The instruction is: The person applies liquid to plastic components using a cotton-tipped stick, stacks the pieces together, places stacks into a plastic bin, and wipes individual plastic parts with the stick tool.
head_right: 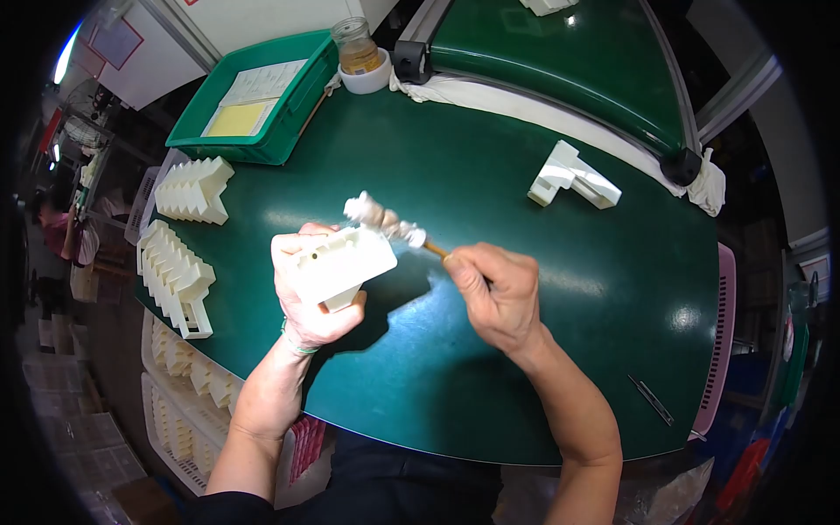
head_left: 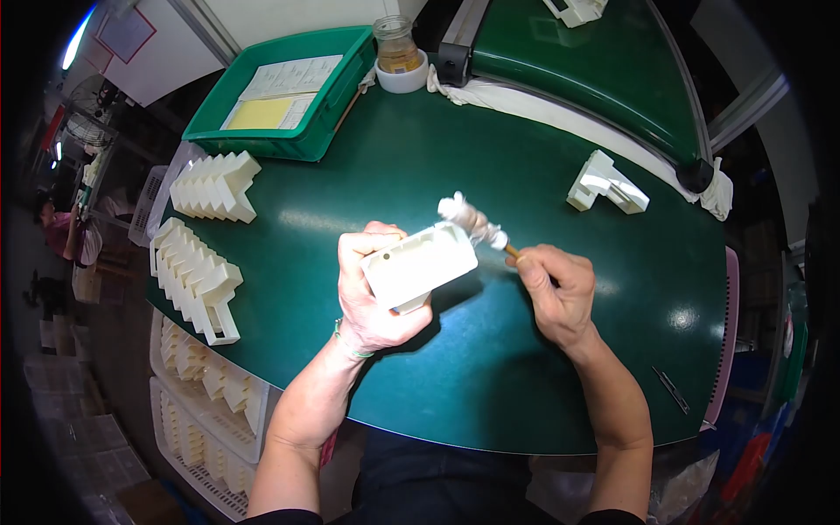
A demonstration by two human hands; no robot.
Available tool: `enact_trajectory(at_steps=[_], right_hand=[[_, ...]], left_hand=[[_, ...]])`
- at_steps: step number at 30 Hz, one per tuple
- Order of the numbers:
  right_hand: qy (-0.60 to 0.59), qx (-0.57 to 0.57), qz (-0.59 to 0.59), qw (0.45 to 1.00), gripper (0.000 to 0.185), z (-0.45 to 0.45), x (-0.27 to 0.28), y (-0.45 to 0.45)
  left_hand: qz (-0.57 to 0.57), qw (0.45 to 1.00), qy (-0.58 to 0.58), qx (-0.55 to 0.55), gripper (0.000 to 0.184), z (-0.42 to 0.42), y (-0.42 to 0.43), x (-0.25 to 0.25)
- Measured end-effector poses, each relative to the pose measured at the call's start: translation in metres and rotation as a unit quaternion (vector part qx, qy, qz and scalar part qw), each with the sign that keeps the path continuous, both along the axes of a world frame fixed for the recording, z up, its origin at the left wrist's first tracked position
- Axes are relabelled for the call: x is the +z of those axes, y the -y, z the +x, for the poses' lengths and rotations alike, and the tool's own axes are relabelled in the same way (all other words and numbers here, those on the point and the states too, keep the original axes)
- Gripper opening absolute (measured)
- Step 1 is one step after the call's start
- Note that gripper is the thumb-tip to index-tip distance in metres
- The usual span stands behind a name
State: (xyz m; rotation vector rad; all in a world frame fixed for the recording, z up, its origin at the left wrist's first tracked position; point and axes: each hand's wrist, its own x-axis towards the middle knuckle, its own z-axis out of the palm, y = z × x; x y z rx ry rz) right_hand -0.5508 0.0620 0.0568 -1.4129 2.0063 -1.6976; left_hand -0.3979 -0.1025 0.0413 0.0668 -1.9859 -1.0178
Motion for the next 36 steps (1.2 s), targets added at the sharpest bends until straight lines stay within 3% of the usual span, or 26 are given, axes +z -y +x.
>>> enact_trajectory(at_steps=[2,7,8,10,11,14,15,16,17,18,19,21,23,28,36], right_hand=[[0.007,0.018,-0.010,1.000,0.012,0.012,-0.003,0.003],[-0.033,0.103,0.017,0.994,0.008,0.035,-0.008,0.009],[-0.032,0.101,0.018,0.994,0.008,0.032,-0.009,0.009],[0.009,-0.009,0.019,1.000,0.011,0.018,-0.008,0.007],[0.017,-0.003,0.033,0.999,0.020,0.009,-0.004,0.005],[0.039,-0.039,0.054,0.997,0.022,0.003,-0.015,0.005],[0.053,-0.054,0.038,0.996,0.021,0.002,-0.011,0.005],[0.066,-0.067,0.022,0.995,0.020,0.002,-0.008,0.006],[0.067,-0.063,0.020,0.996,0.020,0.002,-0.006,0.007],[0.076,-0.070,0.008,0.995,0.020,0.003,-0.005,0.007],[0.086,-0.077,-0.003,0.993,0.021,0.004,-0.005,0.008],[0.104,-0.066,-0.008,0.992,0.020,0.006,-0.009,0.006],[0.119,-0.058,-0.010,0.991,0.018,0.006,-0.012,0.006],[0.125,-0.053,-0.015,0.991,0.017,0.003,-0.017,0.006],[0.084,-0.036,-0.011,0.996,0.016,0.007,-0.013,0.007]], left_hand=[[-0.005,0.996,0.019,0.089,0.066,0.001,-0.003,-0.003],[0.037,0.992,-0.006,0.123,0.064,-0.003,-0.012,-0.010],[-0.002,0.992,-0.006,0.129,0.062,-0.002,-0.014,0.002],[-0.050,0.990,-0.020,0.128,0.063,-0.001,-0.013,0.008],[-0.051,0.990,-0.023,0.127,0.063,0.000,-0.013,0.011],[-0.290,0.934,0.153,0.139,0.061,0.007,-0.015,0.038],[-0.292,0.933,0.154,0.141,0.061,0.006,-0.013,0.030],[-0.038,0.992,0.102,0.065,0.057,0.004,-0.010,0.013],[0.218,0.975,0.041,-0.016,0.054,0.003,-0.008,0.006],[0.421,0.898,0.070,-0.107,0.059,0.005,-0.006,0.007],[0.510,0.828,0.006,-0.233,0.067,0.002,-0.003,0.001],[0.657,0.656,-0.058,-0.368,0.063,0.000,-0.003,-0.001],[0.693,0.554,-0.075,-0.455,0.076,0.000,0.000,-0.005],[0.717,0.473,-0.085,-0.505,0.084,0.001,0.007,0.002],[0.714,0.477,-0.097,-0.504,0.086,0.000,0.007,0.001]])
